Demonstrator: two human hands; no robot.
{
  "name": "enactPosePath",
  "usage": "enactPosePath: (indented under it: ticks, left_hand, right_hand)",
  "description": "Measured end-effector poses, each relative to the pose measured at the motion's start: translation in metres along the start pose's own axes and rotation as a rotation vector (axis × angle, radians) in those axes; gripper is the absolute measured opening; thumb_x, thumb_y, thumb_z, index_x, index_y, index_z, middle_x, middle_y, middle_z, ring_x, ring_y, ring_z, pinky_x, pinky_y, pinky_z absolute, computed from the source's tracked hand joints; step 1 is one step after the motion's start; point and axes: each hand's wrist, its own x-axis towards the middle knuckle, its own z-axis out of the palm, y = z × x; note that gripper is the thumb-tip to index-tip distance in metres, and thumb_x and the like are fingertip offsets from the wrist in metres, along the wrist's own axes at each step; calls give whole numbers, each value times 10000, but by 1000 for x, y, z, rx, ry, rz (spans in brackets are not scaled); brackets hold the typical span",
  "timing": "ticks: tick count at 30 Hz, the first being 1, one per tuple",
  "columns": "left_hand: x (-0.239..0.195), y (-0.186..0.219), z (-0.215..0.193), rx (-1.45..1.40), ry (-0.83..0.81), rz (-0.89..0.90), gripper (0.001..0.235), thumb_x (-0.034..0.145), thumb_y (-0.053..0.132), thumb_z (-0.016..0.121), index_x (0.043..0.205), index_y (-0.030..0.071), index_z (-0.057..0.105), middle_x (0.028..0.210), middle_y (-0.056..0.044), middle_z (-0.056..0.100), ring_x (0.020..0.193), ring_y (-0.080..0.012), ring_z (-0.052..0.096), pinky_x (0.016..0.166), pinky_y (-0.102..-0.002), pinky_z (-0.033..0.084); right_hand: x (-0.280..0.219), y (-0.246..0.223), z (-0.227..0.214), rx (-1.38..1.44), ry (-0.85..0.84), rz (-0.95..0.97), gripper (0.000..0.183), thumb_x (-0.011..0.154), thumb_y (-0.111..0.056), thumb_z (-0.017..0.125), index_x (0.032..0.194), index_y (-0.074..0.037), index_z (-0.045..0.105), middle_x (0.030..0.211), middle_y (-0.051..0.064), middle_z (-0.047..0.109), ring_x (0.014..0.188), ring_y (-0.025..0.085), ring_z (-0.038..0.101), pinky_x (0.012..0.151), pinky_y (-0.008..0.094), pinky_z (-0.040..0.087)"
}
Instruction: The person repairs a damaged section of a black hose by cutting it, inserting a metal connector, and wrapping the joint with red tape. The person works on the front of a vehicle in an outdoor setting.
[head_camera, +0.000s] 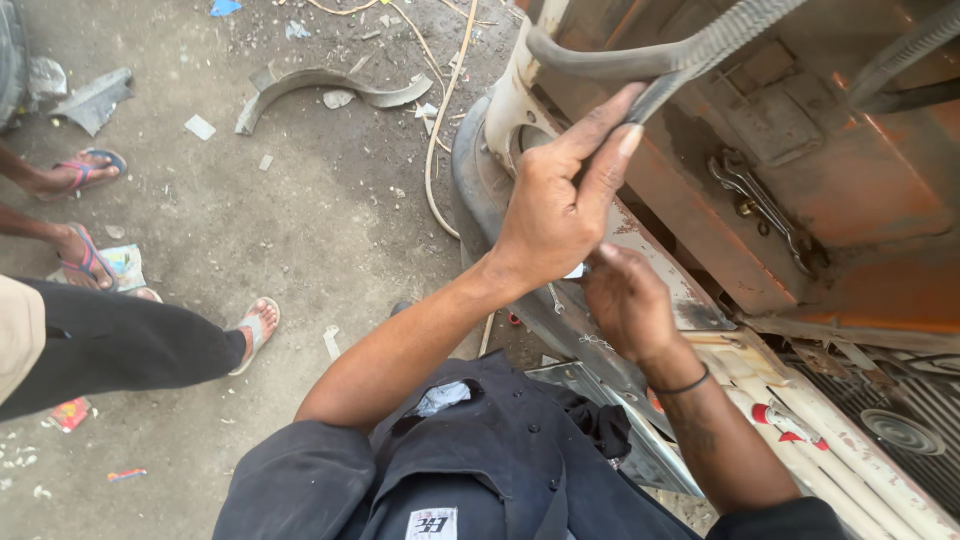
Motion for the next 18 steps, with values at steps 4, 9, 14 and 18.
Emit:
enactPosePath:
  ticks: [4, 9, 14, 18]
  left_hand:
    - [2, -3, 0, 16, -26, -86, 403, 1115, 170, 573, 1482, 3, 556, 872, 13, 666, 668, -15, 539, 579, -211, 438]
    - [0, -3, -2, 6, -8, -94, 407, 1136, 178, 567, 1490, -21, 563, 800, 43, 573, 662, -14, 477, 579, -188, 405]
    - [-4, -5, -2, 28, -5, -69, 388, 1150, 174, 579, 1478, -33, 561, 834, 42, 600, 707, -17, 499, 609, -197, 434]
    - [-5, -9, -4, 48, -1, -117, 401, 1122, 158, 585, 1474, -34, 578, 796, 47, 546, 655, -13, 461, 611, -213, 393]
  right_hand:
    - [-10, 5, -4, -594, 159, 131, 477, 866, 14, 556, 1321, 23, 699, 1133, 107, 700, 962, 195, 551, 843, 367, 427]
    - [-2, 13, -4, -918, 133, -314, 356, 772, 97, 557, 1098, 15, 675, 1114, 99, 704, 1051, 221, 624, 980, 320, 447]
    - [17, 21, -21, -1119, 67, -607, 288, 757, 105, 599, 997, -24, 691, 1140, 129, 695, 1071, 282, 607, 1075, 422, 408]
    - [19, 38, -24, -997, 76, -604, 239, 831, 54, 651, 1059, -14, 673, 1246, 143, 658, 1189, 298, 565, 1050, 412, 437]
